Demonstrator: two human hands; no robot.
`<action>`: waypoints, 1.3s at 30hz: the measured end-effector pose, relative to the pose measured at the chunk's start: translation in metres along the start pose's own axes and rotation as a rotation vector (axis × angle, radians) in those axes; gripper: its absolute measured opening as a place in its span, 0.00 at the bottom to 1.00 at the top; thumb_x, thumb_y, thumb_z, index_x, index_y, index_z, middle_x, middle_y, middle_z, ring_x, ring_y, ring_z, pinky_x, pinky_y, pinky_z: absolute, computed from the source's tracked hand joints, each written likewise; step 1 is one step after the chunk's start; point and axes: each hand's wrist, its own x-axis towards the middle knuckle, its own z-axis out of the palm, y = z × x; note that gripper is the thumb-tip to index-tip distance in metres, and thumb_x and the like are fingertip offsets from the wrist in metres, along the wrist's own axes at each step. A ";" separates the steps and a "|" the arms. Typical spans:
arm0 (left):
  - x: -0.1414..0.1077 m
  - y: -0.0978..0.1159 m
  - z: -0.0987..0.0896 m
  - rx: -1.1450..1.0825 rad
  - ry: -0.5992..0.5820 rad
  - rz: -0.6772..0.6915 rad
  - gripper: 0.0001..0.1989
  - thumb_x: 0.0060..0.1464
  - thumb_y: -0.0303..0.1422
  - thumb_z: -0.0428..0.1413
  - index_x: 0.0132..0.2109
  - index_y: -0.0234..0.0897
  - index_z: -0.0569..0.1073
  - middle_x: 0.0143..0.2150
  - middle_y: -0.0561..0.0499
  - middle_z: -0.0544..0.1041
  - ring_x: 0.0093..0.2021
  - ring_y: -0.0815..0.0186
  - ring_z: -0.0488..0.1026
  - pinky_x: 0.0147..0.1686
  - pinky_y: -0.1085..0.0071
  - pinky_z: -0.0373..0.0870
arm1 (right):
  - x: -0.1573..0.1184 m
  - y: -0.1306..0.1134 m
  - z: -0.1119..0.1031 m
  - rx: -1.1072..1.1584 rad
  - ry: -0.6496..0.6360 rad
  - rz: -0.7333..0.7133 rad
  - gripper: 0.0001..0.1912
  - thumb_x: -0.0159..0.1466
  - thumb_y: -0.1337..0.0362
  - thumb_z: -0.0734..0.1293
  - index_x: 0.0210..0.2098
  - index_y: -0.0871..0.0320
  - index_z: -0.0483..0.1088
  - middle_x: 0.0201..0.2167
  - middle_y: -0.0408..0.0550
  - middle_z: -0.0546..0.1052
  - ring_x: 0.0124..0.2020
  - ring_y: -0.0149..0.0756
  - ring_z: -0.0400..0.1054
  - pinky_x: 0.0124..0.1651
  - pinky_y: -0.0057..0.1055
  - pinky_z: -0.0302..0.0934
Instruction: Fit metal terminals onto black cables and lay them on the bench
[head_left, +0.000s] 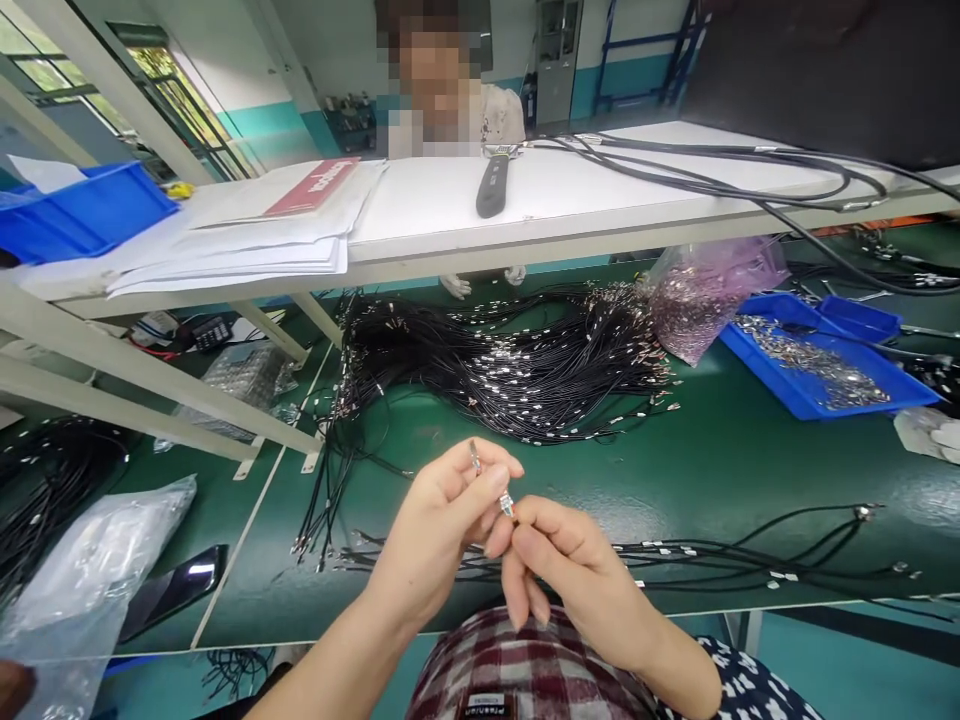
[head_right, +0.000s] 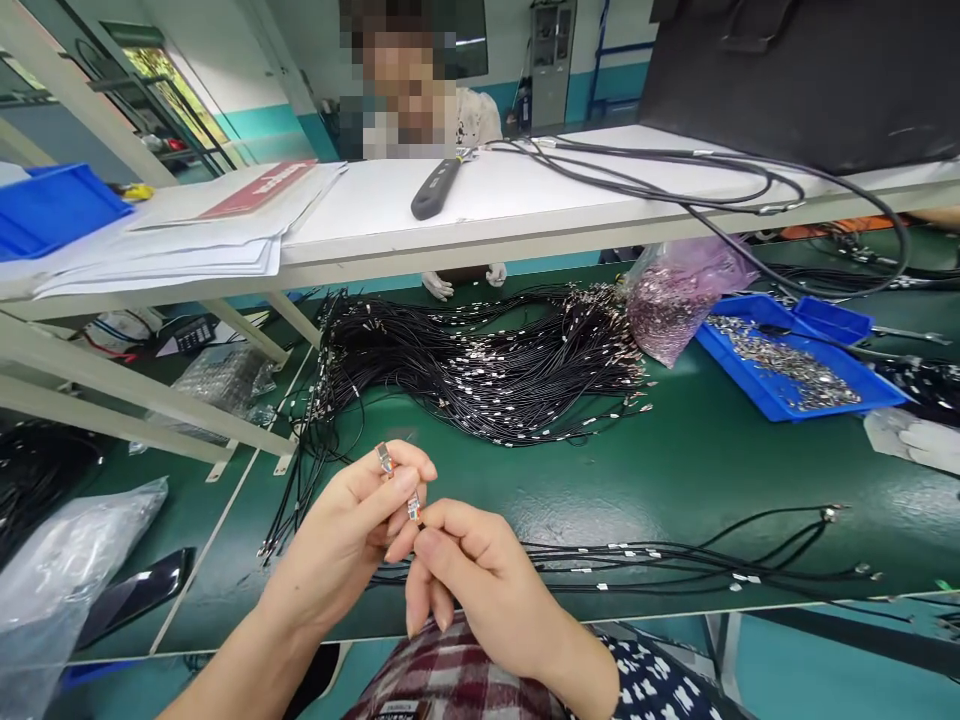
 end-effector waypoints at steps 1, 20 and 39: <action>0.000 -0.001 0.001 -0.007 -0.009 -0.009 0.09 0.58 0.39 0.56 0.37 0.38 0.70 0.17 0.61 0.59 0.17 0.78 0.55 0.18 0.80 0.48 | 0.000 0.002 0.000 0.000 0.004 -0.005 0.13 0.71 0.58 0.59 0.37 0.61 0.68 0.21 0.43 0.73 0.17 0.23 0.56 0.22 0.20 0.52; -0.013 -0.015 0.010 -0.183 -0.097 -0.055 0.04 0.56 0.32 0.56 0.36 0.37 0.67 0.27 0.55 0.67 0.22 0.67 0.72 0.23 0.72 0.67 | -0.004 0.018 -0.004 -0.024 0.063 -0.073 0.12 0.71 0.59 0.59 0.35 0.59 0.66 0.20 0.40 0.71 0.19 0.24 0.55 0.25 0.22 0.51; -0.019 -0.030 0.002 0.052 -0.074 0.058 0.13 0.59 0.38 0.54 0.33 0.34 0.75 0.21 0.57 0.57 0.23 0.73 0.50 0.23 0.72 0.45 | 0.016 -0.024 -0.021 -0.122 0.179 -0.013 0.17 0.63 0.54 0.67 0.25 0.59 0.64 0.17 0.38 0.65 0.20 0.25 0.52 0.24 0.25 0.47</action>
